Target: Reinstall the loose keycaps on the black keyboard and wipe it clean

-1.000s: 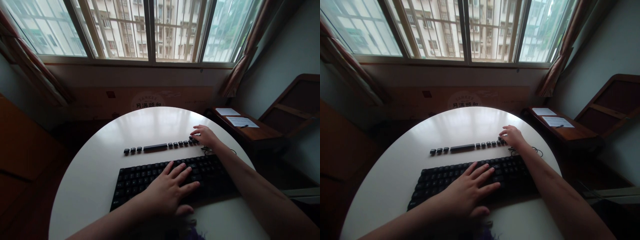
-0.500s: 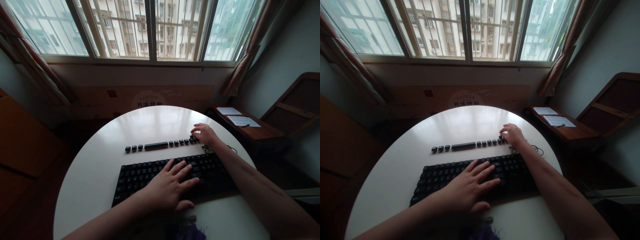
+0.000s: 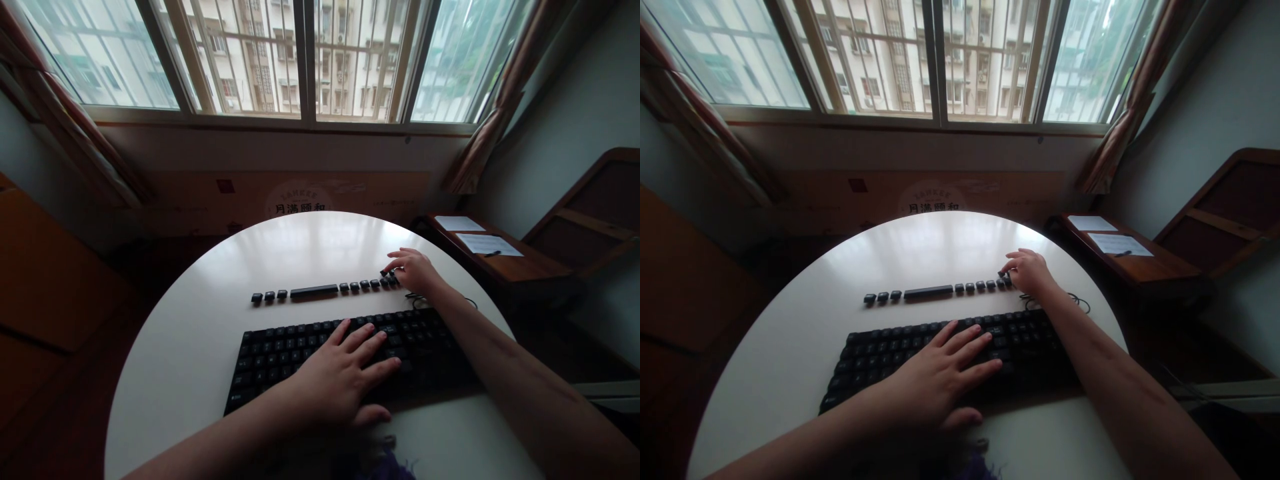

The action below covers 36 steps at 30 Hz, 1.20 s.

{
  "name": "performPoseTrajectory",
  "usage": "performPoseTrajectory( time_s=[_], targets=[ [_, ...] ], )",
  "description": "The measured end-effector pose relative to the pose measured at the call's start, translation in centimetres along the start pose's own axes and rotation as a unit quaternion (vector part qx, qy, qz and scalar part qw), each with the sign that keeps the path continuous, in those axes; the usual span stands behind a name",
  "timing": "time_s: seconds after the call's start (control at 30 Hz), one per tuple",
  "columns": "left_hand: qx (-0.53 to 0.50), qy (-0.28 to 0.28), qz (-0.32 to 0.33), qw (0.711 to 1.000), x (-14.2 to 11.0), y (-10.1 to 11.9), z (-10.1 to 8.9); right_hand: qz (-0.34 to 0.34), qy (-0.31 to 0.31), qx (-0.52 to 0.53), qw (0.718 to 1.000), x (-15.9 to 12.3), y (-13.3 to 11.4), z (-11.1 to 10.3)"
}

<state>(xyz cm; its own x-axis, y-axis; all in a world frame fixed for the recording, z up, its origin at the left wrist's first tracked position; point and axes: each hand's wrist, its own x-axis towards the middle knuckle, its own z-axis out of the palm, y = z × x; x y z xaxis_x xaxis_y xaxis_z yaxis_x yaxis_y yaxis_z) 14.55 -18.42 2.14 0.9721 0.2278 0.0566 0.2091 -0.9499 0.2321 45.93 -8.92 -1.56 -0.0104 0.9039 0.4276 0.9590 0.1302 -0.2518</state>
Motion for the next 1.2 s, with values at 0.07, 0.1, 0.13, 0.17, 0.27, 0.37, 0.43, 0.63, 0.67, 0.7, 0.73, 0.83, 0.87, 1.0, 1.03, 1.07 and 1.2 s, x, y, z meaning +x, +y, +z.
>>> performPoseTrajectory(
  time_s=[0.07,0.1,0.13,0.17,0.27,0.37,0.43,0.63,0.67,0.7,0.73,0.83,0.87,1.0,1.03,1.07,1.2],
  targets=[
    [0.003,0.003,0.000,1.000,0.0,0.0,0.1,0.000,-0.011,0.002,1.000,-0.1,-0.1,0.1],
    [0.005,0.003,0.001,1.000,-0.1,0.0,0.1,-0.002,-0.015,0.003,1.000,-0.1,-0.1,0.2],
    [0.007,0.003,0.002,1.000,-0.1,0.0,0.1,-0.003,-0.019,0.005,1.000,-0.1,-0.2,0.2],
    [0.008,0.003,0.002,1.000,-0.1,0.0,0.1,-0.005,-0.023,0.007,1.000,-0.1,-0.2,0.2],
    [0.007,0.000,0.002,1.000,-0.1,0.0,0.0,-0.008,-0.025,0.011,1.000,0.0,-0.2,0.1],
    [-0.002,-0.004,-0.001,1.000,-0.1,0.0,0.0,-0.009,-0.022,0.012,1.000,0.0,-0.2,0.0],
    [-0.006,-0.005,-0.002,1.000,-0.1,0.0,0.0,-0.011,-0.025,0.011,1.000,0.1,-0.3,0.0],
    [-0.006,-0.005,-0.002,1.000,0.0,0.0,0.0,-0.025,-0.056,0.008,0.998,0.0,-0.8,0.0],
    [-0.007,-0.006,-0.003,1.000,0.0,0.0,0.0,-0.027,-0.060,0.008,0.998,-0.1,-0.9,0.0],
    [-0.007,-0.006,-0.003,1.000,0.0,0.0,0.0,-0.028,-0.063,0.007,0.998,-0.1,-0.9,-0.1],
    [-0.007,-0.006,-0.003,1.000,0.0,0.0,0.0,-0.030,-0.066,0.006,0.997,-0.1,-1.0,-0.1],
    [0.000,-0.004,-0.003,1.000,-0.1,0.0,-0.1,-0.036,-0.072,0.005,0.997,0.0,-1.0,-0.1],
    [0.002,-0.004,-0.002,1.000,-0.1,0.0,-0.1,-0.039,-0.073,0.005,0.997,0.0,-1.1,-0.1],
    [-0.003,-0.007,0.000,1.000,-0.1,0.0,-0.2,-0.056,-0.072,0.008,0.996,-0.1,-1.2,0.0],
    [-0.007,-0.008,-0.001,1.000,-0.1,0.0,-0.2,-0.062,-0.069,0.010,0.996,-0.1,-1.3,0.1],
    [-0.010,-0.009,-0.001,1.000,-0.1,0.0,-0.2,-0.067,-0.064,0.013,0.996,-0.1,-1.3,0.1],
    [-0.007,-0.005,0.000,1.000,-0.1,0.1,-0.2,-0.091,-0.035,0.032,0.995,0.0,-1.1,-0.1]
  ],
)
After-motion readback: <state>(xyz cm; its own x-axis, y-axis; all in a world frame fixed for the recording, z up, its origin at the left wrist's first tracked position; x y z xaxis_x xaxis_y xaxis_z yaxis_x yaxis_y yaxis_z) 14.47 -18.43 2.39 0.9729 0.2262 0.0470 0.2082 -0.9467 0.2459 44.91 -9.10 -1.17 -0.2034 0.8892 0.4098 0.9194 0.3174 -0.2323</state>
